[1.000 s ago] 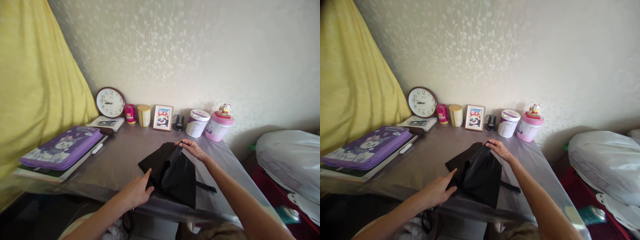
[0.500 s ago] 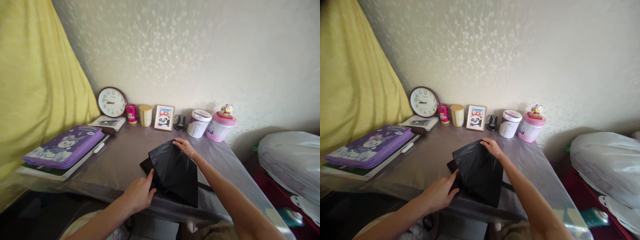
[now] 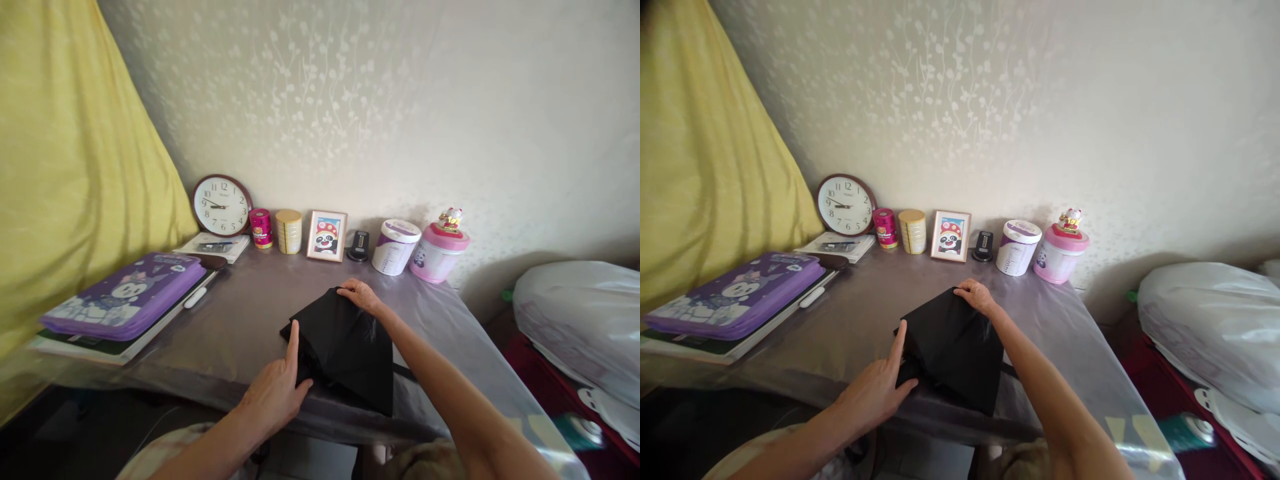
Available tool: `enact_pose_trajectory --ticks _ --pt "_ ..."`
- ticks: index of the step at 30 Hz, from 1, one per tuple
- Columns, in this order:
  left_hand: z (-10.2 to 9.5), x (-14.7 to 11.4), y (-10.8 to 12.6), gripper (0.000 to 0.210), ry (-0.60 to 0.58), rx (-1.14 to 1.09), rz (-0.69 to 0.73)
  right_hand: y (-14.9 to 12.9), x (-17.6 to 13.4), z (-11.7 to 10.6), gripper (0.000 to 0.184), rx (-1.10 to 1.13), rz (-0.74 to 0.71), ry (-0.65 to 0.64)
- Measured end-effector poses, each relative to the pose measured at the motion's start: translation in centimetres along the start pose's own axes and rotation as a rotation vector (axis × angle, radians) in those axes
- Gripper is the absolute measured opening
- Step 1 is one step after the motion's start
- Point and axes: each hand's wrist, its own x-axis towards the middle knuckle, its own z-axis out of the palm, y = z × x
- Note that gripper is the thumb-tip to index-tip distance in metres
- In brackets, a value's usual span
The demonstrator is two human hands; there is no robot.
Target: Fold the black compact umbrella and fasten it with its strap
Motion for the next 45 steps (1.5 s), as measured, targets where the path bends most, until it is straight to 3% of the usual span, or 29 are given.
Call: enact_pose_trajectory --ticks 7,13,16,21,24,28,33,36,39,42,45 --pt "0.1 0.0 0.0 0.069 -0.025 0.087 0.234 -0.7 -0.1 0.1 0.016 -0.068 0.000 0.005" --pt "0.0 0.1 -0.1 0.067 -0.026 0.080 0.205 -1.3 -0.4 -0.1 0.013 -0.117 -0.007 0.041" --pt "-0.2 0.0 0.0 0.066 -0.032 0.075 0.161 -1.7 -0.9 -1.0 0.015 -0.118 -0.015 0.118" --pt "-0.3 0.0 0.1 0.064 -0.047 0.078 0.134 -3.3 -3.9 -2.7 0.024 -0.006 -0.199 0.270" --pt "-0.5 0.0 0.2 0.063 -0.047 0.071 0.134 -4.6 -6.2 -2.4 0.026 0.043 -0.353 0.154" --pt "-0.6 0.0 0.3 0.063 -0.045 0.058 0.132 -5.0 -7.3 -0.6 0.029 -0.089 -0.512 -0.029" --pt "-0.5 0.1 0.3 0.063 -0.057 0.061 0.129 -2.4 -4.6 0.5 0.033 -0.244 -0.393 -0.028" --pt "-0.5 0.0 0.3 0.063 -0.057 0.058 0.115 -1.2 -2.8 -0.1 0.033 -0.290 -0.277 -0.004" --pt "-0.6 0.0 0.3 0.063 -0.066 0.057 0.108 -2.0 -2.5 -1.0 0.033 -0.324 -0.202 0.095" --pt "-0.6 0.0 0.2 0.063 -0.065 0.056 0.112 -4.3 -3.9 -1.2 0.034 -0.234 -0.357 0.104" --pt "-0.5 0.1 0.0 0.062 -0.054 0.046 0.120 -6.4 -5.5 -0.3 0.033 -0.139 -0.555 -0.107"
